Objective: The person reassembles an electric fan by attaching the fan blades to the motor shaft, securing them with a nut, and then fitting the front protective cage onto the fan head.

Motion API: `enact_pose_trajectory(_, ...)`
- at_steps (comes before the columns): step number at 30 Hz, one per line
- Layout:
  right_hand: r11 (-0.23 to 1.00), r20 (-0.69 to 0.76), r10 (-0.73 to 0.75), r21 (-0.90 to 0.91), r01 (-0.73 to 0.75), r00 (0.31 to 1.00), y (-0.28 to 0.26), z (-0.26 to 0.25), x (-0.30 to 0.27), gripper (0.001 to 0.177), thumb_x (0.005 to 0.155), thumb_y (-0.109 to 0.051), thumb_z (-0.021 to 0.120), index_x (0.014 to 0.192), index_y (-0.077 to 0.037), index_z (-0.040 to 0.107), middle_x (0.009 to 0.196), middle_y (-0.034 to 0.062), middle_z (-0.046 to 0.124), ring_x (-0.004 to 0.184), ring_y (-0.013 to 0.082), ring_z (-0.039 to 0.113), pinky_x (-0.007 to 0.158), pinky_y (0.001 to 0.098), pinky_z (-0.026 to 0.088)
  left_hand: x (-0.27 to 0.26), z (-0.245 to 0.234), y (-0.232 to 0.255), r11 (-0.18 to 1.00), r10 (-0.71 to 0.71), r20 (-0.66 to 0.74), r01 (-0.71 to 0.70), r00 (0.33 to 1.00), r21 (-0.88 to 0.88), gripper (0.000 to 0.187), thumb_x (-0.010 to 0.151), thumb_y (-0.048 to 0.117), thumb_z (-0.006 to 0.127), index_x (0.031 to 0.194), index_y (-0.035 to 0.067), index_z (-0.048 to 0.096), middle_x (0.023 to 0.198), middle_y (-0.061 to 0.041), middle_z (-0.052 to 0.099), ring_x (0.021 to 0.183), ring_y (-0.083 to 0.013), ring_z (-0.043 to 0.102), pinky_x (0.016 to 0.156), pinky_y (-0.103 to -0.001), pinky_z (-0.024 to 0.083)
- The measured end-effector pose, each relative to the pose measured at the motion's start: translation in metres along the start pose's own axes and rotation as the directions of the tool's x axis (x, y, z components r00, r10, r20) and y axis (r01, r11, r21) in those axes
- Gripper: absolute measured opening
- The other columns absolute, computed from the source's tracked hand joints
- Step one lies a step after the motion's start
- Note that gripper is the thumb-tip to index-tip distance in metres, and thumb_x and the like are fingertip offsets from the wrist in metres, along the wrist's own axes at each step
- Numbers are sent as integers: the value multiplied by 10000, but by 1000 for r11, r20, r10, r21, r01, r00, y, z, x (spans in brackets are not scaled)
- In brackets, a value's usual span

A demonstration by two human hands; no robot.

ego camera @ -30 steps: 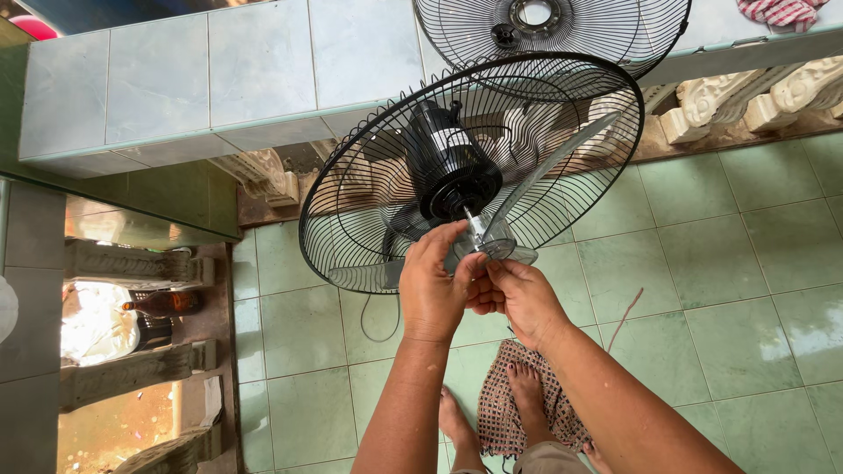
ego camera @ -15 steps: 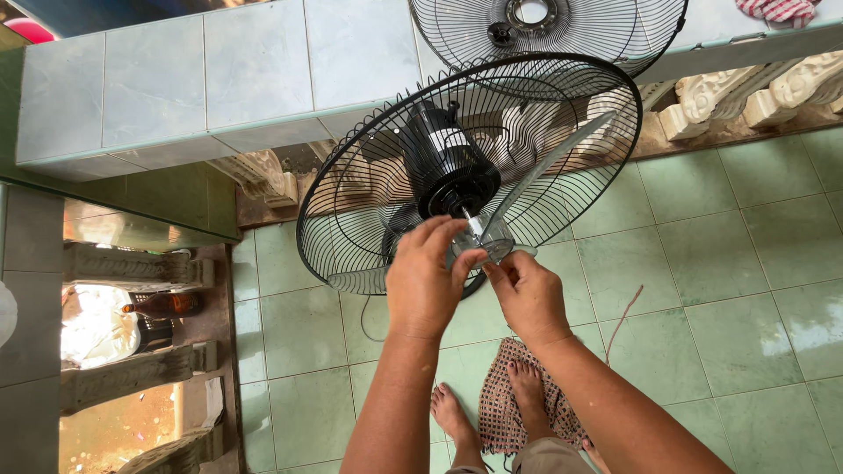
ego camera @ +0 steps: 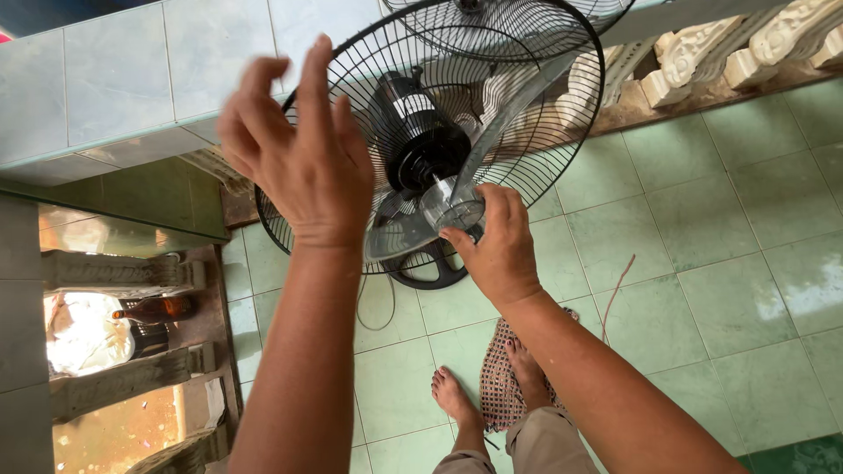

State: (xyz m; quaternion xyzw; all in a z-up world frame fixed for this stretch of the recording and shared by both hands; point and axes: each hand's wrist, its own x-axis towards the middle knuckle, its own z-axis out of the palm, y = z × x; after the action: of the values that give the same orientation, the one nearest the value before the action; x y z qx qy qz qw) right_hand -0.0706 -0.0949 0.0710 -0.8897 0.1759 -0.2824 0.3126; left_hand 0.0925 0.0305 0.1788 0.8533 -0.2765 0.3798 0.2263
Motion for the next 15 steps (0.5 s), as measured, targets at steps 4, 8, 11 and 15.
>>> enact_pose_trajectory(4, 934, 170, 317, 112, -338, 933, 9, 9, -6, 722, 866, -409, 755, 1389, -12, 457, 1247, 163, 559, 973, 322, 634, 859, 418, 548, 16, -6, -6, 986, -39, 100, 54, 994, -157, 314, 1106, 154, 596, 1397, 272, 583, 1313, -23, 643, 1181, -242, 579, 1028, -423, 411)
enact_pose_trajectory(8, 921, 256, 322, 140, -364, 912, 28, 19, -17, 432, 1058, -401, 599, 1323, -61, 616, 1175, 149, 639, 1030, 277, 647, 901, 393, 533, 25, -13, -3, 967, -140, 290, 193, 947, -167, 244, 1085, 169, 563, 1305, 224, 652, 1098, -16, 722, 1023, -252, 674, 884, -444, 464)
enact_pose_trajectory(11, 925, 271, 322, 117, -363, 907, 36, 25, -21, 332, 1081, -355, 649, 1188, -42, 670, 1107, 146, 694, 958, 252, 666, 859, 370, 535, 38, -19, -14, 910, -175, 529, 342, 830, -235, 290, 1102, 287, 508, 1351, 224, 643, 1191, -53, 710, 1080, -274, 673, 929, -428, 507)
enact_pose_trajectory(15, 820, 203, 415, 340, -461, 887, 30, 29, -23, 452, 957, -316, 659, 1262, -5, 537, 1002, 105, 718, 797, 174, 707, 728, 320, 553, 48, -31, -39, 709, -96, 678, 528, 729, -467, 408, 1089, 413, 483, 1381, 183, 650, 1351, -65, 696, 1262, -208, 642, 1070, -364, 482)
